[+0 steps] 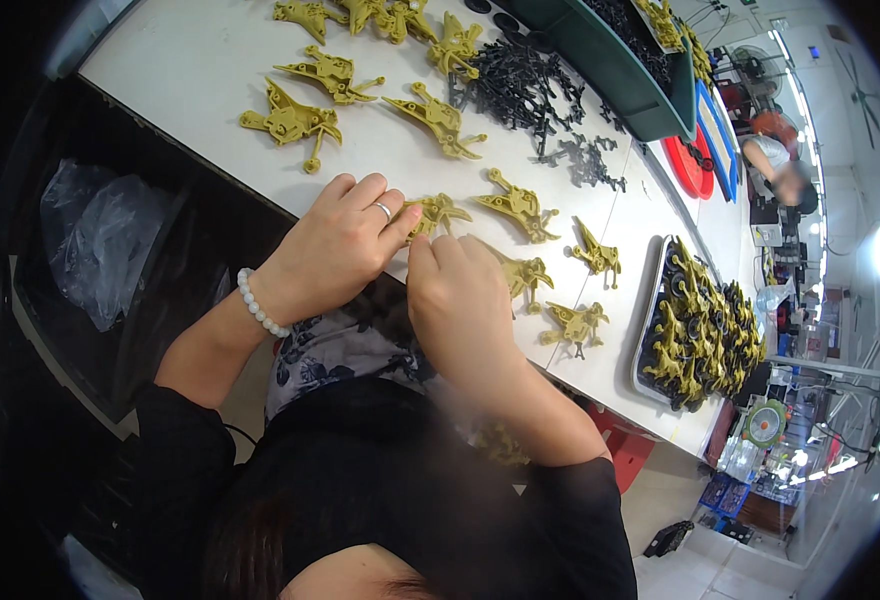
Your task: The person assembles toy motorcycles by attaching small black plastic parts and wheels to the plastic frames by hand, pressing matching frame halves together, and placing the finished motorcycles onto a tray.
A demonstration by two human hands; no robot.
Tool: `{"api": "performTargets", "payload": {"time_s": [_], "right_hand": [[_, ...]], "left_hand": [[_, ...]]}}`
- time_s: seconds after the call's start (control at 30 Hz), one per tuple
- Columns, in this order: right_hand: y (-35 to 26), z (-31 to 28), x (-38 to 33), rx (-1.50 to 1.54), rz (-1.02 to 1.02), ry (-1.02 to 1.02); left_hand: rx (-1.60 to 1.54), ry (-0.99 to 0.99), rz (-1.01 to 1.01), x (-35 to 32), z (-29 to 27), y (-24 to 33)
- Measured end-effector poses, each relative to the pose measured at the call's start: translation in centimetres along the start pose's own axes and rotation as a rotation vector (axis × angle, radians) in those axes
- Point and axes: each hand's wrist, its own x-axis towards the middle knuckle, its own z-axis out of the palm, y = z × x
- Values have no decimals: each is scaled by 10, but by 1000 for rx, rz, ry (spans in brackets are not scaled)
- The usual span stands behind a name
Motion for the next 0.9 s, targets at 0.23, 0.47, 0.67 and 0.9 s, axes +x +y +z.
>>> {"api": "performTargets", "payload": {"time_s": [0.23, 0.47, 0.67, 0.9], "right_hand": [[18, 3, 0, 412, 217, 34], [13, 3, 1, 232, 107, 54], [-1, 0, 3, 23, -16, 18], [0, 5, -1, 142, -19, 7]], "left_hand": [[-38, -2, -31, -1, 3, -3], [-45, 7, -40, -1, 3, -3], [-17, -16, -24, -1, 3, 0], [-16, 7, -23, -2, 4, -3]]}}
